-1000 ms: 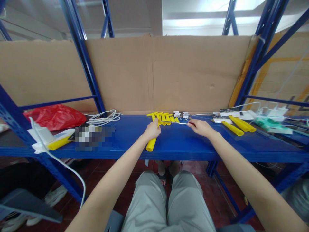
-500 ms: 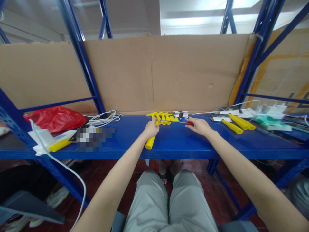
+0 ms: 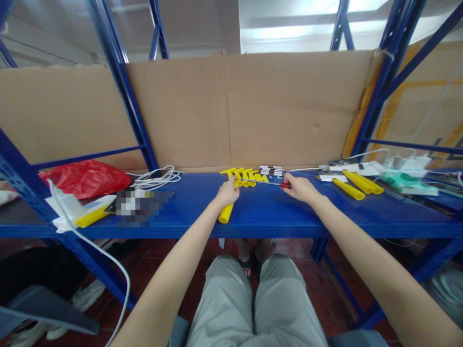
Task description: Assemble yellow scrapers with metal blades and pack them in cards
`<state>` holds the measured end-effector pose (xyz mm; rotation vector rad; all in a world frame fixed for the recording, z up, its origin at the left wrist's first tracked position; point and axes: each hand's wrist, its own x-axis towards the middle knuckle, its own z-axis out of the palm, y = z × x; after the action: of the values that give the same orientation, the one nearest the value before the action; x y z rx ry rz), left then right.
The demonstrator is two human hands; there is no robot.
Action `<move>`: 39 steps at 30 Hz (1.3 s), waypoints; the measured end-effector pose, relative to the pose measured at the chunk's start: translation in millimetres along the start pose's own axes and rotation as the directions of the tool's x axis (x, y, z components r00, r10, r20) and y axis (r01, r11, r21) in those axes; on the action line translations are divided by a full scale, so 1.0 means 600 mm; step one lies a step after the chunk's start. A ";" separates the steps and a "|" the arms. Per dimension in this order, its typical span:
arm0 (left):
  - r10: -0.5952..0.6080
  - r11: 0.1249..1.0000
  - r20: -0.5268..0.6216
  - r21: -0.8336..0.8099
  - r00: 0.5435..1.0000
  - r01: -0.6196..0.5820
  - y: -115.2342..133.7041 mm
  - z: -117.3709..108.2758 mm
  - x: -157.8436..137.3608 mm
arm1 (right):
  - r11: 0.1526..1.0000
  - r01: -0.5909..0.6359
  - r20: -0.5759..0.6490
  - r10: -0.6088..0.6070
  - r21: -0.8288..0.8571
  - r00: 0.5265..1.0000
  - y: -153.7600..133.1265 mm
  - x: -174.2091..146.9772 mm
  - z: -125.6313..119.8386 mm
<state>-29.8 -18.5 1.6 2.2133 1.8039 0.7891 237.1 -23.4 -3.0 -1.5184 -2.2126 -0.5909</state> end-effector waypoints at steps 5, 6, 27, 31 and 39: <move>-0.014 0.999 -0.012 -0.031 1.000 0.014 -0.006 0.003 0.004 | 0.999 0.025 0.005 -0.025 0.048 1.000 0.003 -0.003 -0.003; -0.014 0.999 -0.014 -0.038 1.000 0.014 -0.007 0.004 0.004 | 0.998 0.026 0.019 -0.028 0.065 0.999 0.003 -0.003 -0.003; -0.007 0.997 -0.030 -0.072 1.000 0.005 -0.012 0.007 0.007 | 0.993 0.046 -0.034 -0.043 0.110 0.999 0.005 -0.005 0.007; 0.002 0.995 -0.033 -0.102 0.999 -0.005 -0.014 0.007 0.008 | 0.993 -0.004 -0.021 0.007 0.119 1.000 0.002 -0.004 0.005; -0.003 0.997 -0.042 -0.074 0.999 0.000 -0.012 0.008 0.007 | 0.996 0.053 -0.081 -0.046 0.078 0.996 0.001 -0.007 0.000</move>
<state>-33.3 -11.6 -4.3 2.1651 1.7648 0.8934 238.8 -26.4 -5.2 -1.3803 -2.1921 -0.5606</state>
